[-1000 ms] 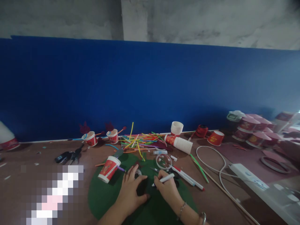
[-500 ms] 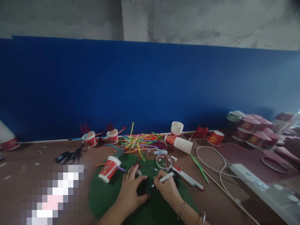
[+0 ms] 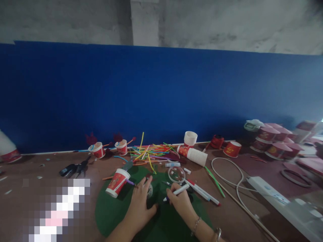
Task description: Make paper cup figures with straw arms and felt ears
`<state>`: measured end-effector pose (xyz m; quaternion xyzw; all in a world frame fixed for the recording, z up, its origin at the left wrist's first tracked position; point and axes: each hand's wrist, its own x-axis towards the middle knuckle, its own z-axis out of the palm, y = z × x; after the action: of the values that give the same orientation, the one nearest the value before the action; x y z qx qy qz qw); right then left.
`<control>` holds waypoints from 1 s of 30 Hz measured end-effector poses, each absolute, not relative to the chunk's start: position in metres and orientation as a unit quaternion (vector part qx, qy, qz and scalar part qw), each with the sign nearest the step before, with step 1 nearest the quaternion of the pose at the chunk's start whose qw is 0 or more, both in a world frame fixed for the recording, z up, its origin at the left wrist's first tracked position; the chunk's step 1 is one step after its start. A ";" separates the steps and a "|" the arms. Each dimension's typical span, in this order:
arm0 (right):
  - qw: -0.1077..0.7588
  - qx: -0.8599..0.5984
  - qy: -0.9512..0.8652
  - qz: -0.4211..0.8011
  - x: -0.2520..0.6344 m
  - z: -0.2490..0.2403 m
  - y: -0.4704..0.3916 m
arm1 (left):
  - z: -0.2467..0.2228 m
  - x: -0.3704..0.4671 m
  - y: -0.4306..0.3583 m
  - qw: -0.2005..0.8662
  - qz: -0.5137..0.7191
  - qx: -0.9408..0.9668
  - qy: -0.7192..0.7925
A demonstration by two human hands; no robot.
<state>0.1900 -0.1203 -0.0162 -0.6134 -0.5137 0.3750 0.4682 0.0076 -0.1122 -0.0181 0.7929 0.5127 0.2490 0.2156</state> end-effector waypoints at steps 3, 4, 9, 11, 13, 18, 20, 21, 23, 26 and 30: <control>0.519 -0.576 -0.492 0.397 0.191 -0.013 -0.121 | -0.025 0.006 -0.108 0.219 0.303 0.756 0.537; 0.525 -0.568 -0.487 0.407 0.191 -0.010 -0.121 | -0.026 0.005 -0.107 0.219 0.311 0.750 0.541; 0.556 -0.575 -0.443 0.405 0.202 0.013 -0.121 | -0.023 0.003 -0.104 0.205 0.346 0.742 0.537; 0.595 -0.577 -0.417 0.374 0.213 0.024 -0.119 | -0.020 0.004 -0.105 0.209 0.343 0.747 0.530; 0.629 -0.588 -0.379 0.338 0.227 0.032 -0.115 | -0.017 0.005 -0.106 0.219 0.327 0.756 0.522; 0.614 -0.601 -0.373 0.350 0.259 0.038 -0.107 | -0.011 0.010 -0.112 0.244 0.291 0.776 0.503; 0.590 -0.613 -0.404 0.336 0.265 0.036 -0.106 | -0.007 0.013 -0.117 0.270 0.269 0.795 0.471; 0.578 -0.621 -0.423 0.319 0.266 0.035 -0.106 | -0.004 0.015 -0.121 0.285 0.254 0.807 0.450; 0.546 -0.627 -0.474 0.288 0.267 0.032 -0.107 | 0.003 0.020 -0.129 0.313 0.220 0.828 0.409; 0.484 -0.612 -0.576 0.243 0.267 0.030 -0.107 | 0.014 0.026 -0.138 0.333 0.168 0.856 0.359; 0.360 -0.662 -0.647 0.120 0.277 0.026 -0.105 | 0.018 0.027 -0.134 0.301 0.154 0.854 0.397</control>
<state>0.2765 -0.1053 0.0255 -0.6615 -0.6466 0.1201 0.3604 0.0272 -0.1345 0.0183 0.8536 0.3966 0.1544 0.3005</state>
